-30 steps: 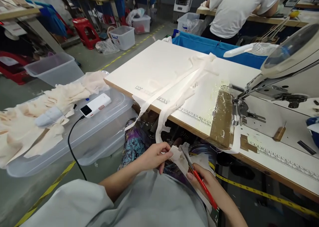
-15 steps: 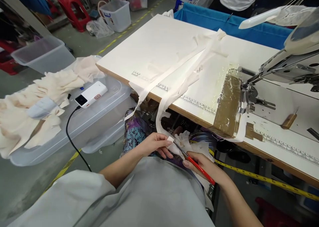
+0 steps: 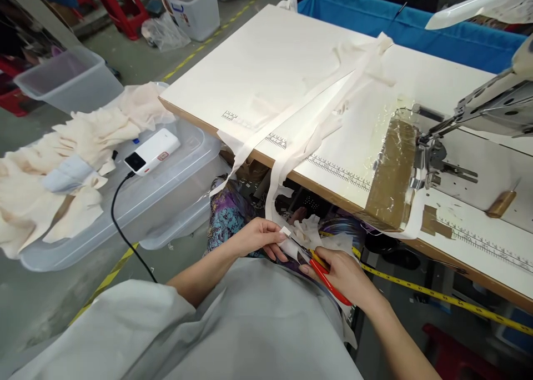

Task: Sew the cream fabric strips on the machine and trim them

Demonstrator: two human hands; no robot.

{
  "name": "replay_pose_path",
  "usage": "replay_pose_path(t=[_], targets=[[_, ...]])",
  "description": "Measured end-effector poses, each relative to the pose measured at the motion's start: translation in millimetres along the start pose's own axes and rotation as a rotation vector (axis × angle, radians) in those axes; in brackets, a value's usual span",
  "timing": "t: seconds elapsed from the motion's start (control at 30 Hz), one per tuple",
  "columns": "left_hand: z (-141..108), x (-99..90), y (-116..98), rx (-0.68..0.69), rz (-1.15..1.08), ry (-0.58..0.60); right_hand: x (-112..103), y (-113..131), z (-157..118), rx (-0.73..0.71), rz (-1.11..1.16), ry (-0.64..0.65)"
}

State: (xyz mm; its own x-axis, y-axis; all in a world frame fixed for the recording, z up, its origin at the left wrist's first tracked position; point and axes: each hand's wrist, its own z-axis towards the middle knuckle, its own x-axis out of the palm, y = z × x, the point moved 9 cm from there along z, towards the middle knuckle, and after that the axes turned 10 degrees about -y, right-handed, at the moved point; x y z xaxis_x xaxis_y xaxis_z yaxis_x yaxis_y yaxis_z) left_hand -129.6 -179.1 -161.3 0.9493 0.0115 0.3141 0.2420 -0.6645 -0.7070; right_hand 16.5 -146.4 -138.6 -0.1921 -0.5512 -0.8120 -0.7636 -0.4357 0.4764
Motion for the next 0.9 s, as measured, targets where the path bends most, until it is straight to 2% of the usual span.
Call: replay_pose_path(t=[0.2, 0.33, 0.47, 0.63, 0.77, 0.83, 0.9], targets=[[1, -1.0, 1, -0.004, 0.004, 0.017, 2, -4, 0, -0.008, -0.036, -0.027], [1, 2.6, 0, -0.016, 0.019, 0.028, -4, 5, 4, -0.056, -0.116, -0.078], [0, 2.1, -2, -0.022, 0.041, 0.029, -5, 6, 9, -0.055, -0.098, -0.116], [3, 3.3, 3, -0.016, 0.051, 0.023, 3, 0, 12, -0.006, 0.146, -0.123], [2, 27.9, 9, 0.0, 0.073, 0.092, 1, 14, 12, -0.048, 0.544, -0.235], [-4, 38.9, -1, 0.041, 0.205, 0.13, -2, 19, 9, -0.061, 0.624, -0.32], [-10, 40.5, -34, 0.195, 0.453, 0.11, -6, 21, 4, -0.077, 0.614, -0.395]])
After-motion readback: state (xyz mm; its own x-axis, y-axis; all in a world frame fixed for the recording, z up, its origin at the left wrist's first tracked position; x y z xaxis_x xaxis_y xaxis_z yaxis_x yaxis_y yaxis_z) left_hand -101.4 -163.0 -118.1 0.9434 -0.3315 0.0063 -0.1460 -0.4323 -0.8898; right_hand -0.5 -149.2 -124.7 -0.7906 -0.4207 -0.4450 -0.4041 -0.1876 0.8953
